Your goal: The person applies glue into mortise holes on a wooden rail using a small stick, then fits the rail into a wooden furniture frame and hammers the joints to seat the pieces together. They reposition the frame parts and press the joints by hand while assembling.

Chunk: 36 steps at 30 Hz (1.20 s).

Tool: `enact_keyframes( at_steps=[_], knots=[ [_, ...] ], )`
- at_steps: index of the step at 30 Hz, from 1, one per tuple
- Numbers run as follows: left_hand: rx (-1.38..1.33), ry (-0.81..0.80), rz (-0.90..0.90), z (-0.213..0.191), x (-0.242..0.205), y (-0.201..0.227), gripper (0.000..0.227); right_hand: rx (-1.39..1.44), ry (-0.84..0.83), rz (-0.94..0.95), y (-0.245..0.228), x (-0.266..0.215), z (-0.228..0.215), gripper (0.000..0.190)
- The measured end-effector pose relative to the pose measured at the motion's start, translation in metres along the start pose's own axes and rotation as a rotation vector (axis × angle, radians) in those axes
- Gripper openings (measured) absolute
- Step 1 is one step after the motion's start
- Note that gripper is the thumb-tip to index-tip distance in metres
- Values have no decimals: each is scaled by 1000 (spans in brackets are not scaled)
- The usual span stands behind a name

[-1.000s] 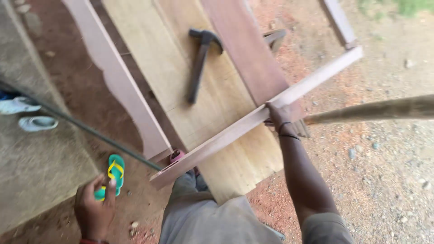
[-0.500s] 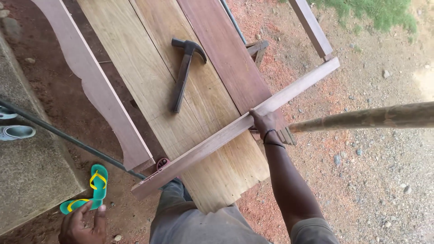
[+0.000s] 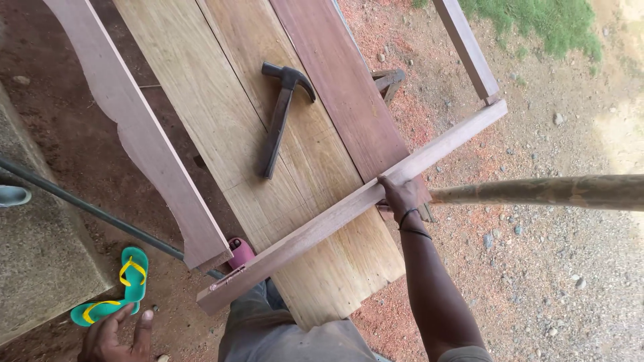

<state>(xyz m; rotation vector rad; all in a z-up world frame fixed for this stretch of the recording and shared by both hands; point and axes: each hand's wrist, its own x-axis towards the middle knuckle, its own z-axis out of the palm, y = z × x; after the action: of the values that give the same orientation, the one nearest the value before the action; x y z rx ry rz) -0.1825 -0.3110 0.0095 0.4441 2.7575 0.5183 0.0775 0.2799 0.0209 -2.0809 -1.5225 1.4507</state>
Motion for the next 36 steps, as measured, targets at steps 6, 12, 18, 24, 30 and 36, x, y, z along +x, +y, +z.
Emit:
enact_keyframes(
  at_steps=[6,12,18,24,30,36],
  knots=[
    [-137,-38,50,24,24,-33,44,-7,21,0,-5,-7,-2,41],
    [-11,-70,39,30,54,-38,47,-39,70,46,-16,-13,-1,49],
    [124,-181,-13,9,73,-4,49,-57,66,18,-20,-19,3,48],
    [114,-210,-15,11,80,-4,52,-85,110,18,-23,-15,6,48],
    [19,-46,102,-9,83,36,44,-124,96,-15,-15,-3,-2,41],
    [-137,-15,221,-48,89,66,42,-60,68,-59,1,9,4,41]
  ],
)
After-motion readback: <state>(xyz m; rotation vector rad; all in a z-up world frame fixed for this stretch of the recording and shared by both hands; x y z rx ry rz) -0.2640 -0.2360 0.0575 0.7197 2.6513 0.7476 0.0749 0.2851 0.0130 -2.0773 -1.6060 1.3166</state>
